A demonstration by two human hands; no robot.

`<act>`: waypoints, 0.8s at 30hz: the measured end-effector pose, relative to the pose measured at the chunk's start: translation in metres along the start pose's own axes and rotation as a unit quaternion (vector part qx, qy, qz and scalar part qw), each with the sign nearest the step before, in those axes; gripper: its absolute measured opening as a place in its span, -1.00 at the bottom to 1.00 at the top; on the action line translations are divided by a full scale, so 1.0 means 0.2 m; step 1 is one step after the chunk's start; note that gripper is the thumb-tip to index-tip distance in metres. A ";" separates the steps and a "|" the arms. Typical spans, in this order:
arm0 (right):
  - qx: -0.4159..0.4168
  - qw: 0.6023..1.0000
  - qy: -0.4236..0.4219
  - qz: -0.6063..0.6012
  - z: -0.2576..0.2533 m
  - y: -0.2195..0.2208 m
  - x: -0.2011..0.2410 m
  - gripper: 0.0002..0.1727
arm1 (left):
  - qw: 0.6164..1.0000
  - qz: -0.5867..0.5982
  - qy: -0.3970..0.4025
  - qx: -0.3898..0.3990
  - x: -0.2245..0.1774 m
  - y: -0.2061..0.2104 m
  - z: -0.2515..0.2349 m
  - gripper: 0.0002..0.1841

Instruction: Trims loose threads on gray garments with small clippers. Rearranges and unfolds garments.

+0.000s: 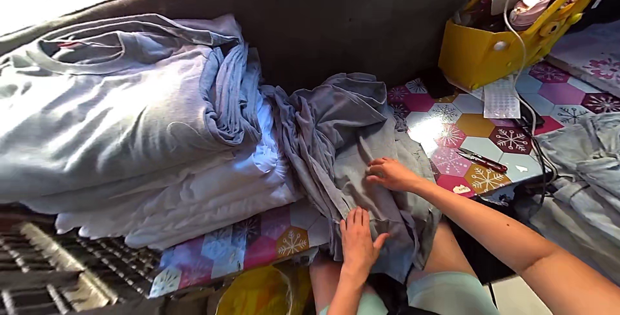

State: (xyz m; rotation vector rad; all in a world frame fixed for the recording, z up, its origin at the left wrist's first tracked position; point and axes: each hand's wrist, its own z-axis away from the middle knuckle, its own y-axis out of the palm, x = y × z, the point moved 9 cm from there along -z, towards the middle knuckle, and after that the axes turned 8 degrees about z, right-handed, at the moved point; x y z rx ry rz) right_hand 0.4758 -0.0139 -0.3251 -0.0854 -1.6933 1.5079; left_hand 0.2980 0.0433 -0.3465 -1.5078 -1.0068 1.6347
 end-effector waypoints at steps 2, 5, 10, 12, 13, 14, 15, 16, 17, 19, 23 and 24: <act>-0.088 0.996 0.007 -0.026 -0.15 -0.14 0.13 -0.48 | 0.999 0.011 0.005 -0.046 -0.01 -0.05 0.00 -0.25; -0.150 0.988 0.016 -0.018 -0.39 -0.34 0.27 -0.59 | 0.964 0.048 -0.028 -0.260 0.13 -0.42 -0.03 -0.27; 0.090 0.948 0.208 -0.222 -0.58 0.02 0.10 -0.24 | 0.898 0.264 -0.284 -0.206 0.72 -0.73 -0.41 -0.07; 0.058 0.944 0.207 -0.249 -0.56 0.20 0.00 -0.29 | 0.867 0.372 -0.251 -0.217 0.83 -0.69 -0.60 -0.08; 0.013 0.957 0.179 -0.226 -0.54 0.23 -0.01 -0.37 | 0.848 0.415 -0.220 -0.247 0.85 -0.70 -0.68 -0.11; -0.025 0.969 0.146 -0.198 -0.51 0.23 0.01 -0.44 | 0.830 0.448 -0.196 -0.269 0.86 -0.72 -0.74 -0.11; -0.051 0.976 0.117 -0.179 -0.49 0.23 0.03 -0.47 | 0.819 0.468 -0.183 -0.278 0.87 -0.74 -0.79 -0.13; -0.068 0.975 0.100 -0.186 -0.47 0.24 0.03 -0.48 | 0.818 0.468 -0.181 -0.282 0.87 -0.75 -0.83 -0.16; -0.086 0.966 0.094 -0.226 -0.47 0.24 0.02 -0.47 | 0.831 0.448 -0.178 -0.277 0.83 -0.76 -0.85 -0.19; -0.142 0.908 0.102 -0.380 -0.45 0.21 0.00 -0.42 | 0.899 0.355 -0.108 -0.234 0.60 -0.77 -0.85 -0.33; -0.142 0.882 0.374 -0.250 0.18 -0.08 0.29 -0.64 | 0.952 0.072 0.292 -0.057 -0.22 -0.42 -0.60 -0.56; -0.079 0.896 0.425 -0.104 0.38 -0.15 0.38 -0.59 | 0.936 0.044 0.349 -0.025 -0.31 -0.31 -0.52 -0.48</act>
